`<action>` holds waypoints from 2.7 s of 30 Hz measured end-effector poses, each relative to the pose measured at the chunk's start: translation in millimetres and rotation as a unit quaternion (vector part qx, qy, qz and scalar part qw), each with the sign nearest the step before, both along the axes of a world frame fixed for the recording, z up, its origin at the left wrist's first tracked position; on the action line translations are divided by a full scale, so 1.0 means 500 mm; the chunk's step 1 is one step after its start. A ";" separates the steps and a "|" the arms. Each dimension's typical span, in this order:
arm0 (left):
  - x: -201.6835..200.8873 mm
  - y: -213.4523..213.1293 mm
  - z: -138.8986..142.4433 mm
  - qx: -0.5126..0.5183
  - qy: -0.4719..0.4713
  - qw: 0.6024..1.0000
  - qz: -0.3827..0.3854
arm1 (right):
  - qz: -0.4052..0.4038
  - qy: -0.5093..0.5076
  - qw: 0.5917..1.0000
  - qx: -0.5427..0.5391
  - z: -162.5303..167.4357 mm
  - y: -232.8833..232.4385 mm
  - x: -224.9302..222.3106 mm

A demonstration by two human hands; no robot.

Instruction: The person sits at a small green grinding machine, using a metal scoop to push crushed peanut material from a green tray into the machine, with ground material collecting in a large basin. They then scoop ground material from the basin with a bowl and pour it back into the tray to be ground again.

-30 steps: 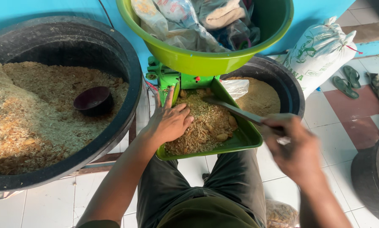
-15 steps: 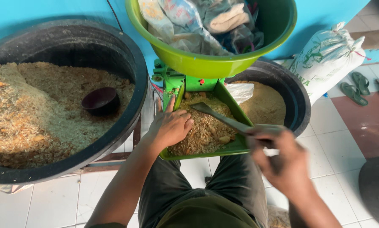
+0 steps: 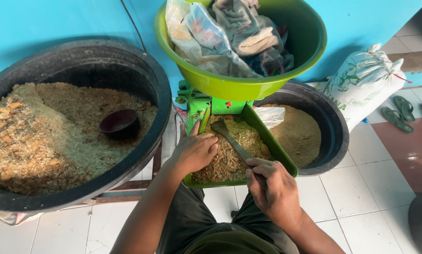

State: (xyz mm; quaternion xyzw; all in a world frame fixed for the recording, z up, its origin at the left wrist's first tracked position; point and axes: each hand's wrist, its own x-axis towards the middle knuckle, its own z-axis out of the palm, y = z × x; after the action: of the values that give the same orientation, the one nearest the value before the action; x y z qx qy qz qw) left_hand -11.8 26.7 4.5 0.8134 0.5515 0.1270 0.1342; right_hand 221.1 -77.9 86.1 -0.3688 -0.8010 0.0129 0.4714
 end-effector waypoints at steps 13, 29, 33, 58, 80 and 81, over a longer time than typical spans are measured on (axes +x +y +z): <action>-0.009 -0.006 -0.008 0.033 -0.001 0.999 -0.026 | -0.007 -0.023 1.000 0.011 -0.014 -0.013 0.007; -0.003 -0.007 0.006 0.032 0.032 0.999 -0.022 | -0.002 -0.024 1.000 0.019 -0.026 -0.015 0.010; -0.003 -0.005 0.001 0.039 0.033 0.999 -0.014 | -0.050 0.055 0.996 -0.042 0.004 -0.004 0.026; -0.004 -0.009 0.006 0.036 0.011 0.999 -0.024 | -0.025 -0.080 0.993 -0.078 -0.045 0.029 0.000; -0.008 -0.020 0.009 0.085 -0.032 0.995 -0.033 | -0.075 0.043 0.992 -0.095 0.027 0.017 0.113; -0.009 -0.020 0.008 0.077 -0.024 0.996 -0.033 | -0.078 0.032 0.991 -0.101 0.011 0.018 0.109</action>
State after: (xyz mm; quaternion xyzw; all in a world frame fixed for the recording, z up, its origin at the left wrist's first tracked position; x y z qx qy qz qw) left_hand -16.5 16.9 8.5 0.8356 0.5099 0.1844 0.0885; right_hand 275.6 -68.9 91.5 -0.4753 -0.7489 0.0684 0.4568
